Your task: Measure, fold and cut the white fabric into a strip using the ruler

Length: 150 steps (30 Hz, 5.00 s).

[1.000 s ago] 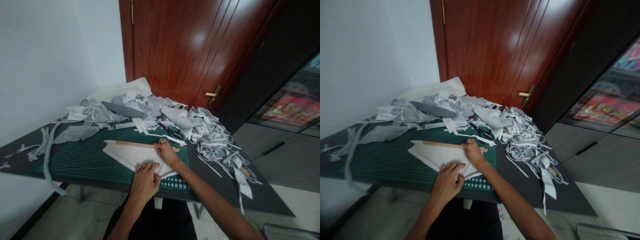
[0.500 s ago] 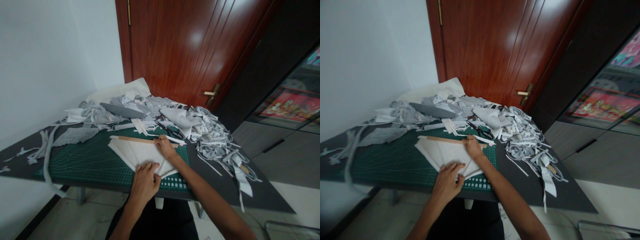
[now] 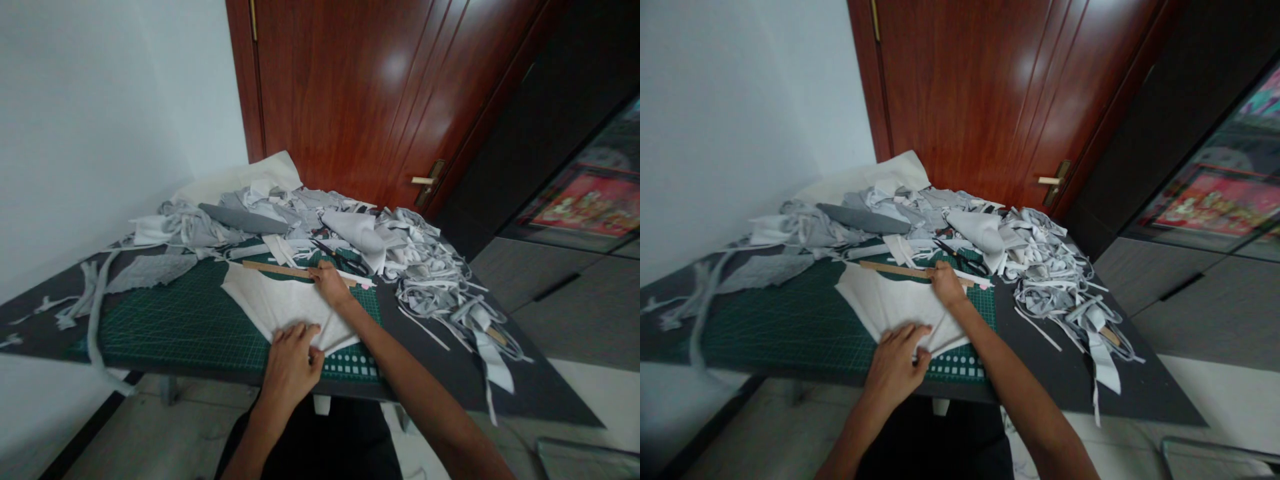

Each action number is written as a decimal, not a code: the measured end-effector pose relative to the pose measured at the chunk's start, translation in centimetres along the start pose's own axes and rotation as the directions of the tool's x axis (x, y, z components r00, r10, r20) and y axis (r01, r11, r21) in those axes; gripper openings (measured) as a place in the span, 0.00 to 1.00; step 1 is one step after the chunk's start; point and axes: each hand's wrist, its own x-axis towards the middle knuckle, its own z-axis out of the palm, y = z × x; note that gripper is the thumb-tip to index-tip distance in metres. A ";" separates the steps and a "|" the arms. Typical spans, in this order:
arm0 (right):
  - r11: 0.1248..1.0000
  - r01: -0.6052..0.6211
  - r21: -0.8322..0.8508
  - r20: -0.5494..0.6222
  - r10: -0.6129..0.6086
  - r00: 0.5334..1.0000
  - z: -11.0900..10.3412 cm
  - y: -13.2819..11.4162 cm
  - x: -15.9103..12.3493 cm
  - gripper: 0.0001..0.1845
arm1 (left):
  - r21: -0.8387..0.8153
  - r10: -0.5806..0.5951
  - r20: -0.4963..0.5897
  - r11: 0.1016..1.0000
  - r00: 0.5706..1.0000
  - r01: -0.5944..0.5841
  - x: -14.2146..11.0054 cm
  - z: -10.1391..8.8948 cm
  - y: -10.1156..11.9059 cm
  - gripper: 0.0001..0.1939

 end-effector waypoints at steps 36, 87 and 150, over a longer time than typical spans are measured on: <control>0.987 0.011 0.160 -0.184 0.019 0.983 -4.9 -1.7 -2.4 0.16 | 0.051 -0.002 -0.154 0.999 0.988 0.010 6.6 1.1 -5.5 0.20; 0.977 0.077 0.199 0.009 -0.080 0.997 -2.1 -2.5 -4.5 0.14 | 0.206 -0.002 -0.192 0.978 0.981 0.042 2.0 0.6 -3.9 0.21; 0.989 -0.141 0.050 -0.007 0.141 0.990 -2.4 -1.2 -2.0 0.10 | -0.181 0.366 0.070 0.919 0.928 -0.349 2.6 0.4 0.3 0.10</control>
